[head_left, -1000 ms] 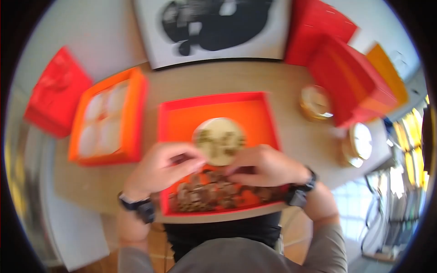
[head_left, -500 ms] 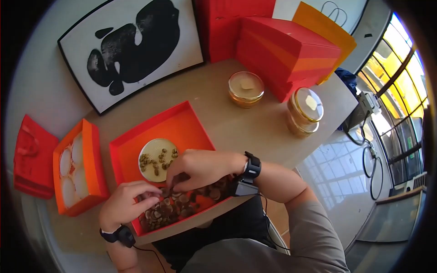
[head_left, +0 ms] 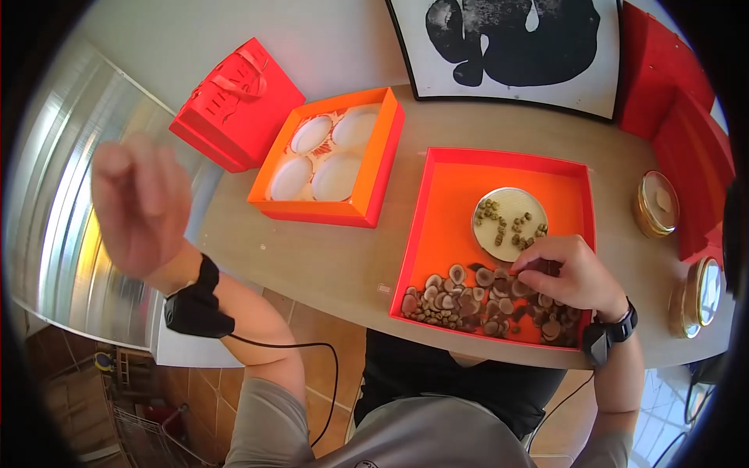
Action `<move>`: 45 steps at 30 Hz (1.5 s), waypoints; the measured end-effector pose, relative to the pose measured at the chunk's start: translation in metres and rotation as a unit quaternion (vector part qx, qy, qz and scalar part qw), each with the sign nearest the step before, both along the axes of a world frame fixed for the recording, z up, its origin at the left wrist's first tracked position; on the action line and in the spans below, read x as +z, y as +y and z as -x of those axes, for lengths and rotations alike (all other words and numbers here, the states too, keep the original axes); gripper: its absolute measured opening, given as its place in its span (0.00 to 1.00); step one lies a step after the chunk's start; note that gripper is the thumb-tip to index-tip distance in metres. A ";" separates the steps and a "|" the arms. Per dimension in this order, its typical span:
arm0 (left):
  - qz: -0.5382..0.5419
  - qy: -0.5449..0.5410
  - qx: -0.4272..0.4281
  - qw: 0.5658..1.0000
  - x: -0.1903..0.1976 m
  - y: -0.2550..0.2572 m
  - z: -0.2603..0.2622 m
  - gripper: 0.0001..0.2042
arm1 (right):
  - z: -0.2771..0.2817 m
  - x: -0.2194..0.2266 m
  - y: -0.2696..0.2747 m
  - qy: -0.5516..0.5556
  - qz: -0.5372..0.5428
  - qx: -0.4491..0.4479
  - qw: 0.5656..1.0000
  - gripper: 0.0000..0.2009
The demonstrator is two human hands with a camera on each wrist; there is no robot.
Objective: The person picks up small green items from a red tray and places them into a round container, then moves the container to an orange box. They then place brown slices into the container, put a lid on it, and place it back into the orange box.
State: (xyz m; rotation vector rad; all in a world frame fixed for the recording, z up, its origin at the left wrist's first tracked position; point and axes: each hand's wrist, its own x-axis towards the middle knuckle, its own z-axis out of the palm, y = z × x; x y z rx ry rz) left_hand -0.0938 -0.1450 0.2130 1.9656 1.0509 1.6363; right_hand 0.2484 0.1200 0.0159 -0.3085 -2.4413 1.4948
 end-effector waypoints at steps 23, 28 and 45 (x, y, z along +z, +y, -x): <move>0.283 0.151 -0.112 0.940 -0.195 0.153 -0.103 0.09 | 0.001 0.007 0.002 -0.096 -0.091 0.028 0.991 0.10; 0.359 0.159 -0.146 0.908 -0.203 0.153 -0.092 0.10 | -0.004 0.002 0.007 -0.098 -0.116 0.032 0.988 0.10; 0.415 0.397 -0.214 0.791 -0.187 0.131 -0.096 0.12 | -0.012 -0.015 -0.003 -0.103 -0.171 0.229 0.953 0.12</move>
